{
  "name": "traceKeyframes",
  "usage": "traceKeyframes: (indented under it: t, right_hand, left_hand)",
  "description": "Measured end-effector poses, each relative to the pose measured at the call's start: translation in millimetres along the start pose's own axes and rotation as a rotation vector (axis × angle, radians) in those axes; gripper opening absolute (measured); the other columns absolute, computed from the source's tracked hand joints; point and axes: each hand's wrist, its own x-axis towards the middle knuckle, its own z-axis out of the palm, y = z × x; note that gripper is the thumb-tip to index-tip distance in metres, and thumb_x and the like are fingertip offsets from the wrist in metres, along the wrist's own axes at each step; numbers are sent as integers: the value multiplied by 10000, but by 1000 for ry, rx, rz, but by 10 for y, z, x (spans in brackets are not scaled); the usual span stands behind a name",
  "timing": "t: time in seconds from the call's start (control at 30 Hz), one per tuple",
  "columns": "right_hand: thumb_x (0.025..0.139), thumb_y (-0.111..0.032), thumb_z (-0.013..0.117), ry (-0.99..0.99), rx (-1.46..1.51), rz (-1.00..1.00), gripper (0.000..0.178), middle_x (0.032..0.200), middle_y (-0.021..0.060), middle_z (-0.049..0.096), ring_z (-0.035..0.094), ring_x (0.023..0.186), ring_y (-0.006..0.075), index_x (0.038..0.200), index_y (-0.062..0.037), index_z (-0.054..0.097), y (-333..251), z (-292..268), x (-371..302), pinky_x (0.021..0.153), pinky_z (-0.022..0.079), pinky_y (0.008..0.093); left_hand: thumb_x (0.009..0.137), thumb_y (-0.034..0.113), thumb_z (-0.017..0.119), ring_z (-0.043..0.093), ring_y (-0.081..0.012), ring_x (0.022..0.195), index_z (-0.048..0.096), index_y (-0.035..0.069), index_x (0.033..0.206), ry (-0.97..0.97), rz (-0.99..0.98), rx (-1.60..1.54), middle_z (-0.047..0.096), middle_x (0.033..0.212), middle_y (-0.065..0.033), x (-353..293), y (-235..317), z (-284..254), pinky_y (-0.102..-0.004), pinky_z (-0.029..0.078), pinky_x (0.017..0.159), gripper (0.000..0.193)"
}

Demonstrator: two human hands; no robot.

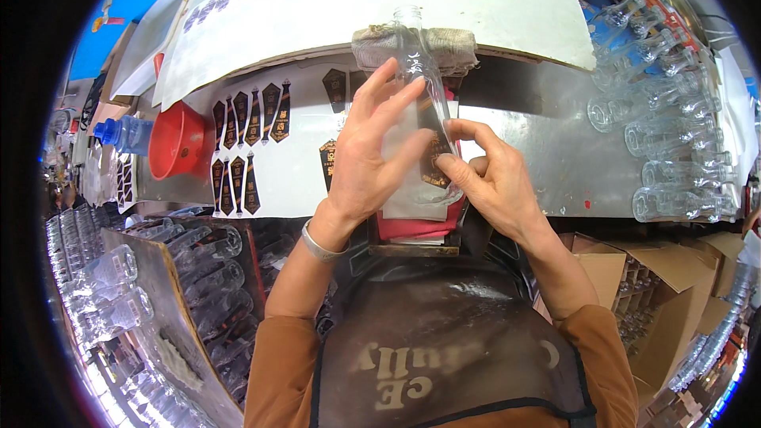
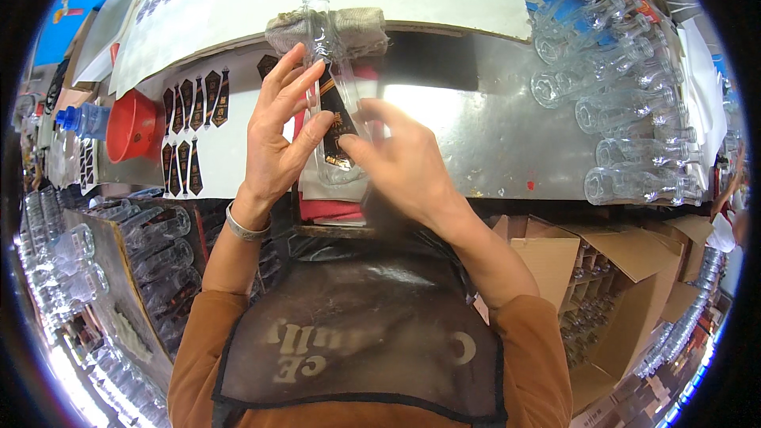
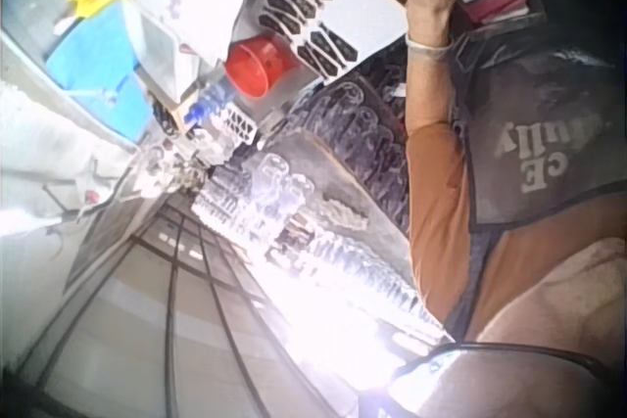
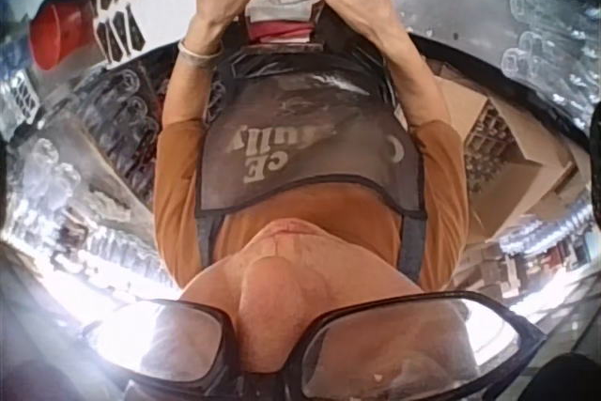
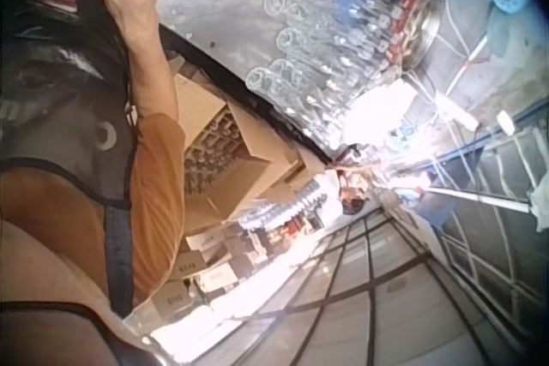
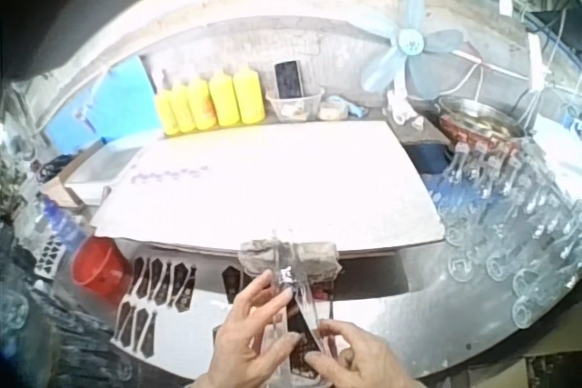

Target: The person applies labels to clear plastic bottles one at a time, using a small black tool to smooth each label onto the bottle surface. The labeled bottles are placed aside on the workbench after each application.

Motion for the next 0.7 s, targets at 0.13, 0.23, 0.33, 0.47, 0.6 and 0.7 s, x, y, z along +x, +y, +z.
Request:
traceKeyframes:
  t: [0.13, 0.23, 0.33, 0.47, 0.6, 0.7]
  right_hand:
    - [936, -188, 713, -3, -40, 22, 438, 920, 79, 681, 512, 528, 36, 1259, 52, 542, -82, -1, 22, 503, 403, 246]
    - [927, -185, 718, 7, -93, 7, 431, 952, 81, 679, 498, 504, 35, 1241, 53, 542, -94, 12, 35, 490, 398, 251]
    - [929, -183, 714, 6, -133, 7, 425, 965, 77, 681, 497, 499, 37, 1239, 52, 542, -104, 11, 38, 488, 402, 255]
    - [946, -190, 697, -7, -108, 2, 419, 1005, 77, 682, 525, 541, 42, 1247, 56, 539, -60, 14, 42, 532, 445, 249]
    - [981, -216, 665, -71, 124, 57, 458, 1167, 108, 647, 576, 660, 54, 1312, 68, 527, 40, -53, 6, 630, 504, 239]
    - [986, -228, 657, -87, 175, 113, 493, 1228, 124, 627, 569, 670, 48, 1351, 71, 516, 63, -65, -49, 634, 497, 232]
  left_hand:
    - [891, 109, 717, 528, -288, 1295, 607, 110, 1390, -34, 12, 56, 410, 1538, -153, 40, -32, -40, -400, 546, 971, 511]
    - [890, 100, 713, 528, -284, 1292, 604, 107, 1391, -41, 4, 45, 414, 1532, -154, 65, -36, -60, -394, 559, 958, 512]
    - [840, 76, 723, 563, -306, 1231, 621, 82, 1359, -17, 4, 7, 435, 1497, -201, 75, -35, -46, -400, 527, 961, 528]
    - [834, 86, 737, 564, -315, 1245, 598, 81, 1383, -20, 22, 37, 429, 1500, -221, 72, -46, -47, -393, 514, 971, 567]
    - [892, 107, 736, 472, -315, 1374, 386, 66, 1534, -8, -157, -199, 374, 1548, -218, -79, -34, -34, -398, 470, 1066, 732]
    - [913, 77, 711, 442, -316, 1398, 274, -7, 1559, 15, -419, -522, 357, 1558, -224, -332, 38, 31, -416, 426, 1111, 784]
